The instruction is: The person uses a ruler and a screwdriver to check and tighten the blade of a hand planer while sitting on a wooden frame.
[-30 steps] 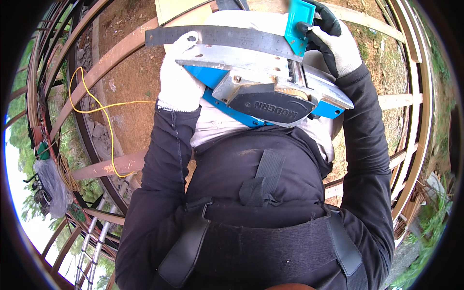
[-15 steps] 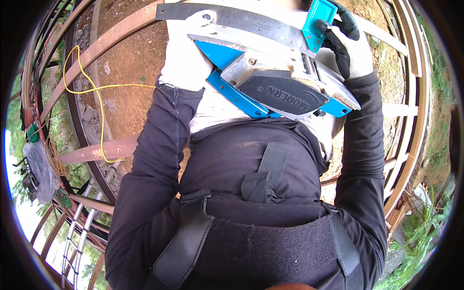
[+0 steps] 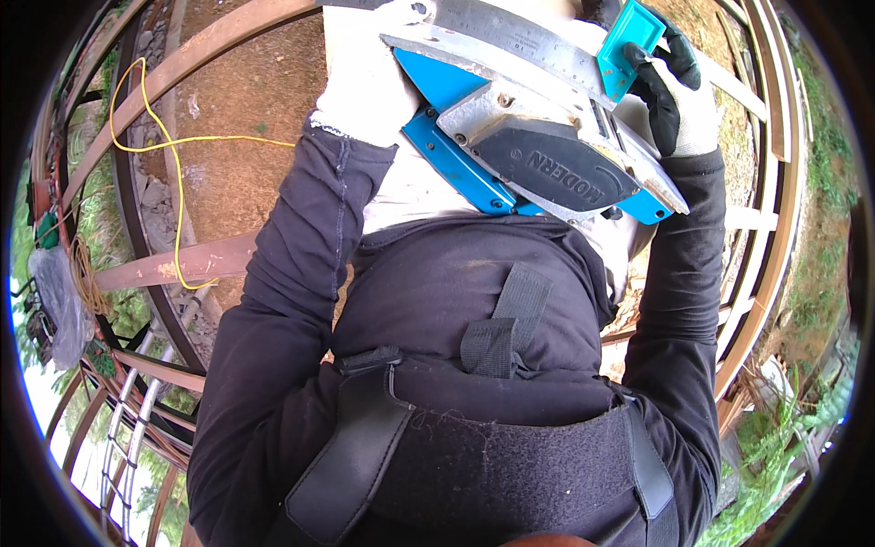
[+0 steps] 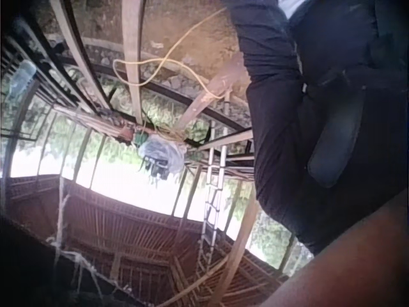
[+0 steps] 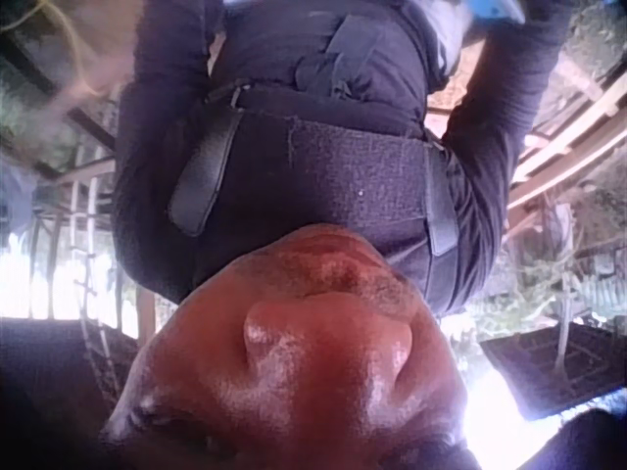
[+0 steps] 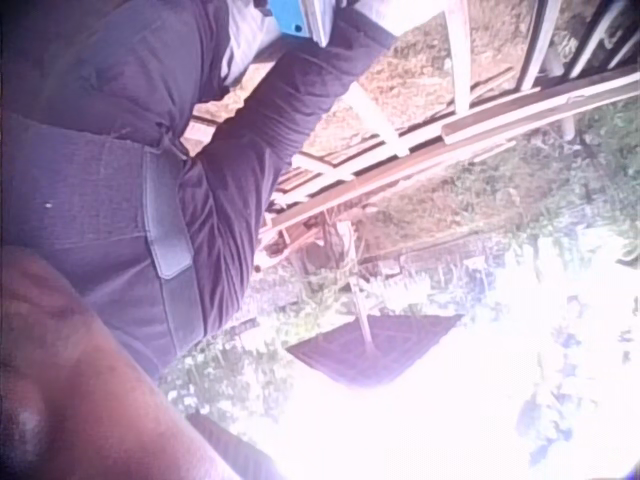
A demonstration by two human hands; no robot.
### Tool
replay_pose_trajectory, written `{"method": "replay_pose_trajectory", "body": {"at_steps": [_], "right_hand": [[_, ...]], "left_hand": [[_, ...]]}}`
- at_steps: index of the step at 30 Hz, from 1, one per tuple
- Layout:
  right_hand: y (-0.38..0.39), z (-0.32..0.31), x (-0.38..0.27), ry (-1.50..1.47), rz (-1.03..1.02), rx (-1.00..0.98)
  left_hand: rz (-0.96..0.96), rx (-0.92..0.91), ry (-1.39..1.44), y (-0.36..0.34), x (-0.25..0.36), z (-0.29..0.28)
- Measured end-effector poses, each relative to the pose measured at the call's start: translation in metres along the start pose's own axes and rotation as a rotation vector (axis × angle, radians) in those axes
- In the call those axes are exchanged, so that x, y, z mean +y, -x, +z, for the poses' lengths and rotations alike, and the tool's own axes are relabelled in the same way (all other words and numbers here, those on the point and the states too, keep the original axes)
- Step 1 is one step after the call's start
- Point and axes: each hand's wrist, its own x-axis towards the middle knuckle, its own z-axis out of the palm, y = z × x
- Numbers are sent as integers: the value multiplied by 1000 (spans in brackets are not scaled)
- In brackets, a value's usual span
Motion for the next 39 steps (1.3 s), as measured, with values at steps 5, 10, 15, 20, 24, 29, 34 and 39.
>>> {"method": "replay_pose_trajectory", "body": {"at_steps": [5,10,15,20,24,29,34,39], "right_hand": [[2,4,-4,30,4,9],[4,5,-6,-7,10,16],[6,8,-9,39,-13,20],[6,6,-8,-1,0,23],[7,9,-11,12,14,18],[6,10,-9,82,15,52],[8,7,-7,86,24,62],[7,5,-4,68,-7,27]], "left_hand": [[17,-40,4,0,0,4],[-28,-65,22,0,2,7],[-33,-58,33,-3,1,1],[-38,-60,30,-3,1,1],[-55,-71,28,-1,4,6],[-43,-32,28,-2,2,5],[1,-21,-12,-1,0,6],[79,-85,-155,-9,0,-36]]}}
